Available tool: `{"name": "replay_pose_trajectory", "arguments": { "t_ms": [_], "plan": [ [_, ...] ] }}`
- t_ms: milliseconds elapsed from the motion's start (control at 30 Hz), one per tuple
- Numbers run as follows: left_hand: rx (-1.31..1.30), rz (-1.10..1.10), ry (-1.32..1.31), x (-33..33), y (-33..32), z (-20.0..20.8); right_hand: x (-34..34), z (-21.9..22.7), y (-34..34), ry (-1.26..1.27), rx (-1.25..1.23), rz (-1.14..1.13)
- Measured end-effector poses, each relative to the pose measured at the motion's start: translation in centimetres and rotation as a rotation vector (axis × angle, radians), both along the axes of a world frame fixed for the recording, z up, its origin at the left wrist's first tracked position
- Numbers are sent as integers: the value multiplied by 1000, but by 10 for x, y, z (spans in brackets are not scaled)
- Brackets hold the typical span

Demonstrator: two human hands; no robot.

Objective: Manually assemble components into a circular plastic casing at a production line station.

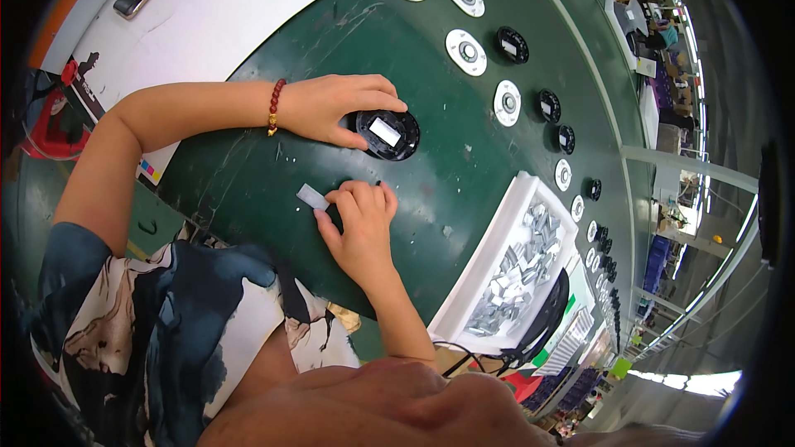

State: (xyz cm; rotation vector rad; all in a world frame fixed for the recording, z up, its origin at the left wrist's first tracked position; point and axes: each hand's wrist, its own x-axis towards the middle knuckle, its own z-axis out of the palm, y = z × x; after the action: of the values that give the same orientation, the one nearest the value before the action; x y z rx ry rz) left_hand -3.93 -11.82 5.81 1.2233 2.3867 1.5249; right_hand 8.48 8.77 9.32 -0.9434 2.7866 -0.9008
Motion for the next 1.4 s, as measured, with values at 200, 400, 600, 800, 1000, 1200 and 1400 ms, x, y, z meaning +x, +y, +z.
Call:
{"name": "replay_pose_trajectory", "arguments": {
  "t_ms": [200,400,600,800,1000,1200,1400],
  "plan": [
    [43,204,159,-52,-16,14,-8,1,4,17,-3,-69],
    [-23,575,267,-167,-29,10,-6,-4,2,59,-38,-79],
    [-149,747,161,-263,-2,-25,-3,-16,7,74,-25,-115],
    [-190,944,364,-267,-27,-32,-3,-19,7,61,-7,-92],
    [-706,1412,373,-232,-134,-12,-10,-23,7,73,-18,-62],
    [-719,1255,340,-214,-177,-31,-6,-21,6,93,-15,-69],
    [-509,916,747,-131,-118,-9,-5,-19,6,87,-3,-73]
  ]
}}
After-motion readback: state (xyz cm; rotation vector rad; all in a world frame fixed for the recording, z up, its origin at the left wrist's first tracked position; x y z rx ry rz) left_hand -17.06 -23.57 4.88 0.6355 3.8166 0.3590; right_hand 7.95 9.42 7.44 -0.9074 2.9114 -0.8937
